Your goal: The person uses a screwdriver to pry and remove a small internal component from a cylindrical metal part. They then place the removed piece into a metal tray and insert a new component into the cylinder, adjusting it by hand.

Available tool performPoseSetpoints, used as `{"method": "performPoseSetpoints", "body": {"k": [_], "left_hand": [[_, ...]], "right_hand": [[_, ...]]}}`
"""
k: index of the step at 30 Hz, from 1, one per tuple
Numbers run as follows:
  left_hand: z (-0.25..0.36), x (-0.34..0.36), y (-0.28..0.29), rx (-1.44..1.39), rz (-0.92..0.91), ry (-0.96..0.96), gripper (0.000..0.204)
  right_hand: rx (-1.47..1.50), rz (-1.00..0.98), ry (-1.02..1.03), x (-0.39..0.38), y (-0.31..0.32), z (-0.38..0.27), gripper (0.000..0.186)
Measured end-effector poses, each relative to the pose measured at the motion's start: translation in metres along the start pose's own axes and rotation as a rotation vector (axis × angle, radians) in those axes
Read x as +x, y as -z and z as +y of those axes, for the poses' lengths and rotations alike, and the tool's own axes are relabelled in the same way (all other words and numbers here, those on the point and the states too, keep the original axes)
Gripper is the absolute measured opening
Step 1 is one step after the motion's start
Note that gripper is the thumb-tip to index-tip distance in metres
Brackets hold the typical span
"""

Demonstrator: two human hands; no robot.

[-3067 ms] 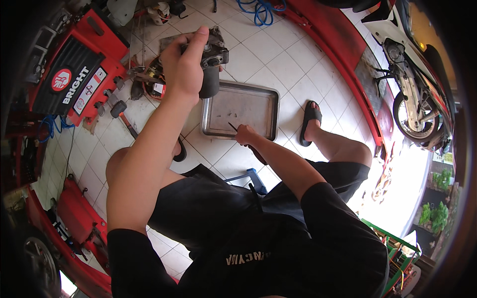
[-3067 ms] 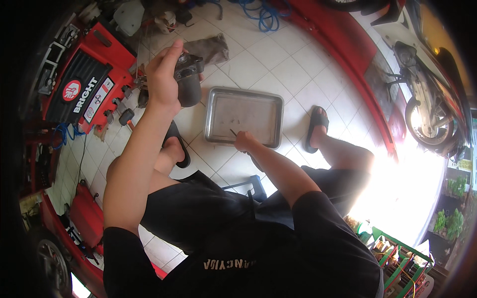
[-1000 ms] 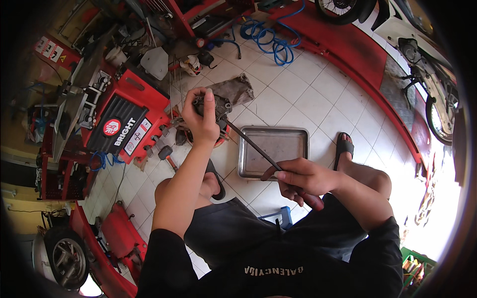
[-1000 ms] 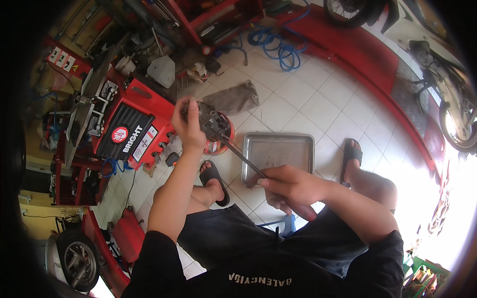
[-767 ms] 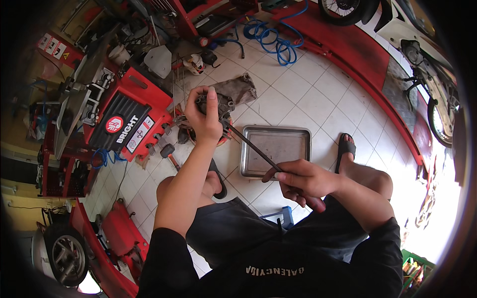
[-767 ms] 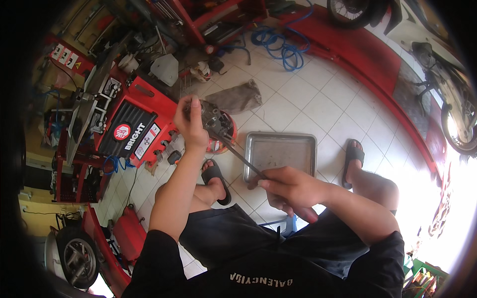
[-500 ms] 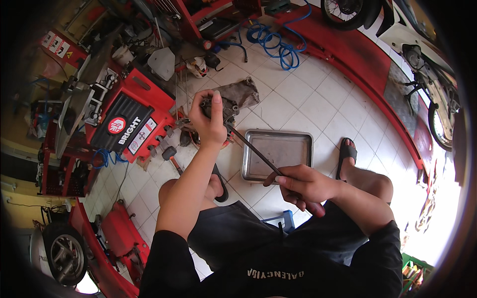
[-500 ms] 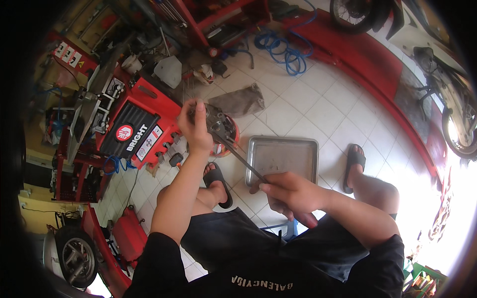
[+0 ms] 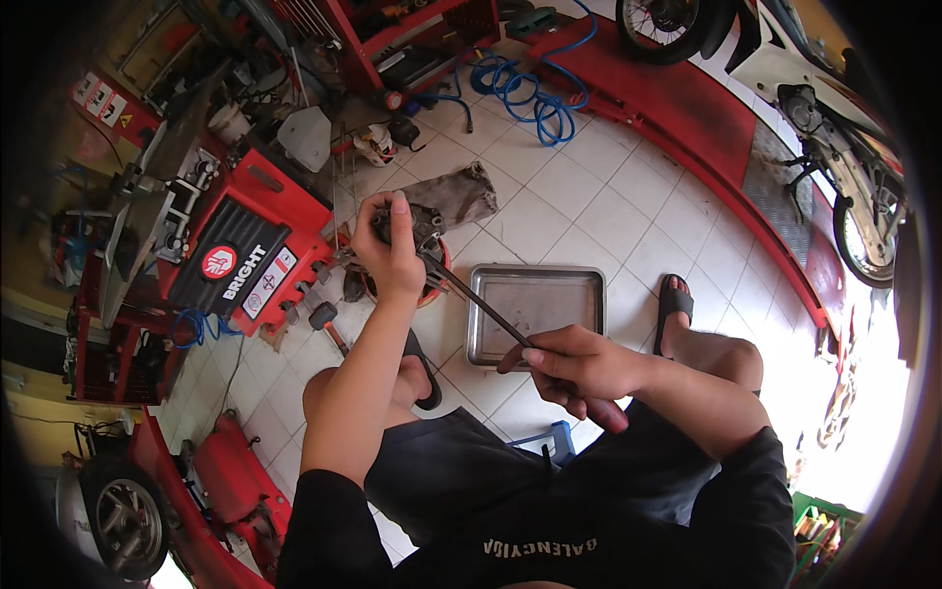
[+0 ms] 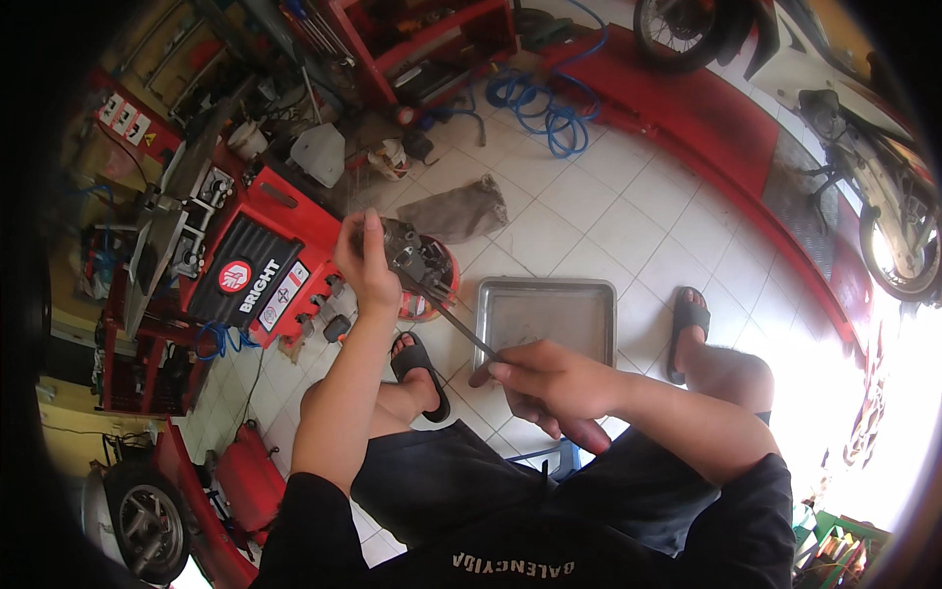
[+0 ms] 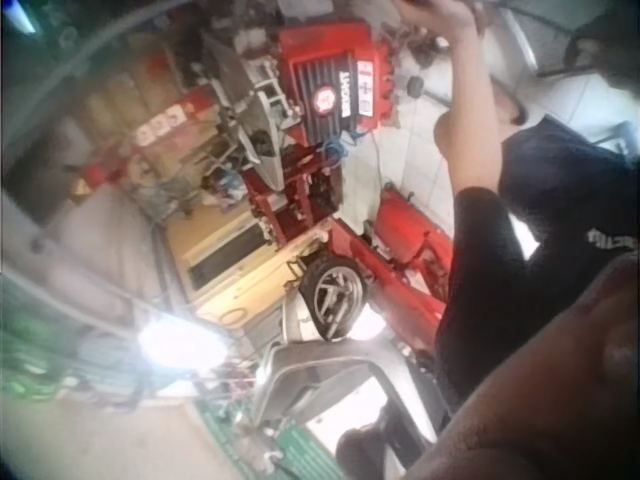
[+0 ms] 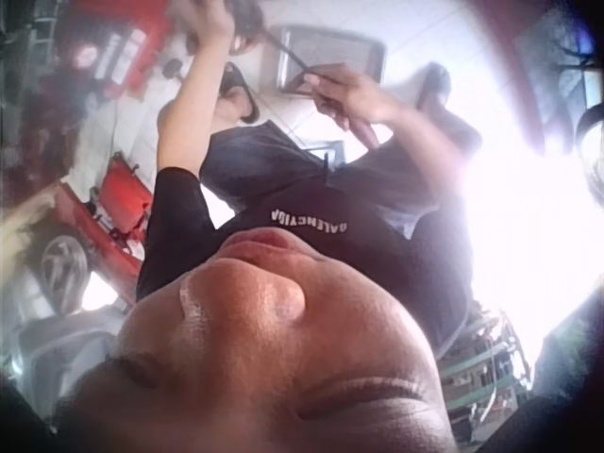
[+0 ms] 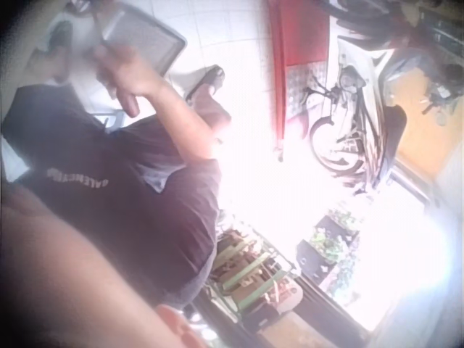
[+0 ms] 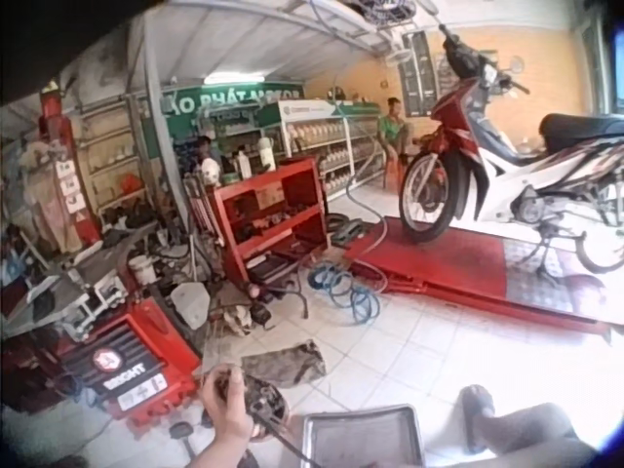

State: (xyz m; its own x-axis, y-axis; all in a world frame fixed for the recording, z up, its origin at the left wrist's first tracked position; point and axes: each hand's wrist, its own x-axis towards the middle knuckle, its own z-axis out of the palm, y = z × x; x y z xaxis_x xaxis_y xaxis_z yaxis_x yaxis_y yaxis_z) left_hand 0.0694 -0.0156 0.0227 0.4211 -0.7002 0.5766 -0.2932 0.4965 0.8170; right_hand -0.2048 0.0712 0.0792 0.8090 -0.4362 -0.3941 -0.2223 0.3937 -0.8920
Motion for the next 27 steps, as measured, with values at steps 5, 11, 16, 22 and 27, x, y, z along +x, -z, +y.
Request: {"method": "performPoseSetpoints", "body": {"k": [5, 11, 16, 22, 27], "left_hand": [[0.011, -0.002, 0.001, 0.001, -0.060, -0.045, 0.027], [0.012, -0.009, -0.006, 0.004, -0.021, -0.071, 0.027], [0.008, -0.010, -0.004, 0.186, -0.089, -0.110, 0.027], [0.009, -0.010, -0.013, 0.147, -0.171, -0.087, 0.026], [0.008, -0.018, -0.020, 0.074, -0.226, -0.174, 0.021]], "right_hand": [[0.500, -0.193, -0.104, 0.000, 0.005, 0.007, 0.050], [-0.131, 0.089, 0.048, 0.000, 0.008, 0.013, 0.035], [-0.860, 0.470, 0.164, 0.002, 0.000, 0.013, 0.022], [0.238, 0.137, 0.048, 0.023, 0.006, 0.040, 0.035], [0.347, -0.100, -0.055, 0.021, 0.008, 0.028, 0.035]]}}
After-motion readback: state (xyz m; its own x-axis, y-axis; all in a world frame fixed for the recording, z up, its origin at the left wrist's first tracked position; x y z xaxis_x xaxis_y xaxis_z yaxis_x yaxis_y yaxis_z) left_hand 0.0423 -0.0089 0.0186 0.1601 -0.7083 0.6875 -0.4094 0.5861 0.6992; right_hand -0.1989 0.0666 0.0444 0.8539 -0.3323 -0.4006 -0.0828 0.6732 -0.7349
